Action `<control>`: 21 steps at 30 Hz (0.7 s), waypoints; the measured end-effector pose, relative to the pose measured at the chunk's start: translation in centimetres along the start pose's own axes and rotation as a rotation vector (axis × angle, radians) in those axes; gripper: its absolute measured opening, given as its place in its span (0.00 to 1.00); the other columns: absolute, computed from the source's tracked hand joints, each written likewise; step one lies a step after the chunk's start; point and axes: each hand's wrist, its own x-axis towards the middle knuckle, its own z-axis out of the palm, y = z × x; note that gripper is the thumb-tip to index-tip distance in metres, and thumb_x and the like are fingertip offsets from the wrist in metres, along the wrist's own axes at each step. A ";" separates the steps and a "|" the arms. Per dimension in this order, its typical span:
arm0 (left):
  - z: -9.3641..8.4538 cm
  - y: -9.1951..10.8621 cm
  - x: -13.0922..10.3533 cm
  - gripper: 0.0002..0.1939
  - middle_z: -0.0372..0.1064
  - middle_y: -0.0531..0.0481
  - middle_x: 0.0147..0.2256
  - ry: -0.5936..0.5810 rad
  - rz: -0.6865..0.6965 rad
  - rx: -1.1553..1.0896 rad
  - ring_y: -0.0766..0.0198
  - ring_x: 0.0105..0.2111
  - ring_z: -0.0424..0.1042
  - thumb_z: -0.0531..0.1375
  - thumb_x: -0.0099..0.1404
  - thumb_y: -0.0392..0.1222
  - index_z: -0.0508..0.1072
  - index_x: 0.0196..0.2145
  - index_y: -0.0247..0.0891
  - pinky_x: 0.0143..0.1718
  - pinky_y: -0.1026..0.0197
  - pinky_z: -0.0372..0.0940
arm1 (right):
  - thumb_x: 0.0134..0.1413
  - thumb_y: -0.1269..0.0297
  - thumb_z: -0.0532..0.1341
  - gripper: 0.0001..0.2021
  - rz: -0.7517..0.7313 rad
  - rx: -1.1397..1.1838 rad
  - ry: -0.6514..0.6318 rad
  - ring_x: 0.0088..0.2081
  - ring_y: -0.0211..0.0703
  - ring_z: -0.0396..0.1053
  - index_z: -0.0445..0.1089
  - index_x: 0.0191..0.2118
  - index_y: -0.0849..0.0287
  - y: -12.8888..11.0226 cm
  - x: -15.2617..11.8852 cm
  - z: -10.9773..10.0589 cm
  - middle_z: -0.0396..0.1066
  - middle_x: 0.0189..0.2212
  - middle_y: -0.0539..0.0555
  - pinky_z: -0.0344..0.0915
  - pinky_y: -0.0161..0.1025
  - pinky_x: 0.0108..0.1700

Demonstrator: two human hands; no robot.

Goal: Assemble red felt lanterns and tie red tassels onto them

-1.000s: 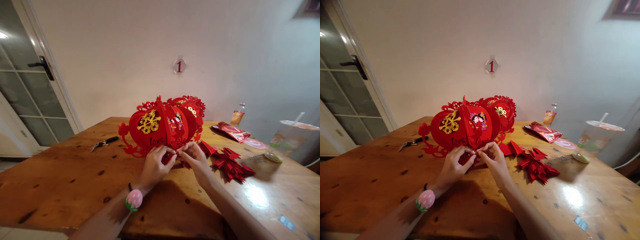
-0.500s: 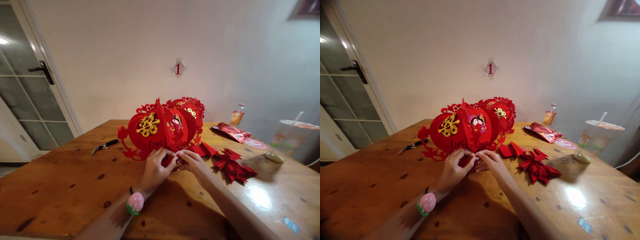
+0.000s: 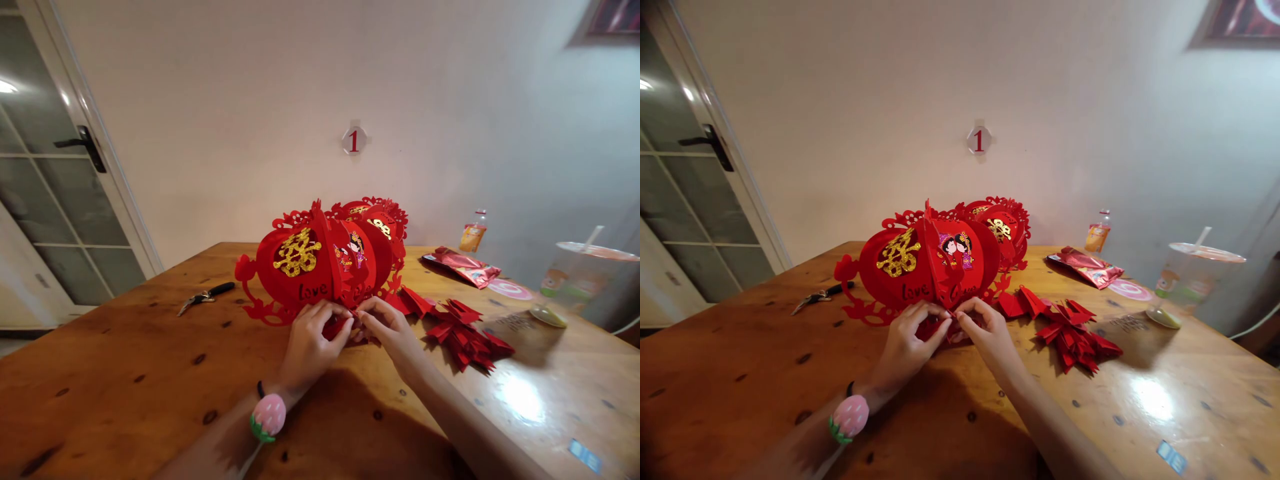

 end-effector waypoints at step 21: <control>0.1 -0.1 0.0 0.01 0.71 0.52 0.31 0.038 0.005 -0.011 0.64 0.34 0.69 0.57 0.60 0.37 0.68 0.32 0.39 0.39 0.61 0.62 | 0.43 0.54 0.64 0.12 -0.022 -0.043 0.027 0.24 0.36 0.68 0.70 0.30 0.58 0.1 0.1 -0.1 0.69 0.25 0.49 0.65 0.34 0.28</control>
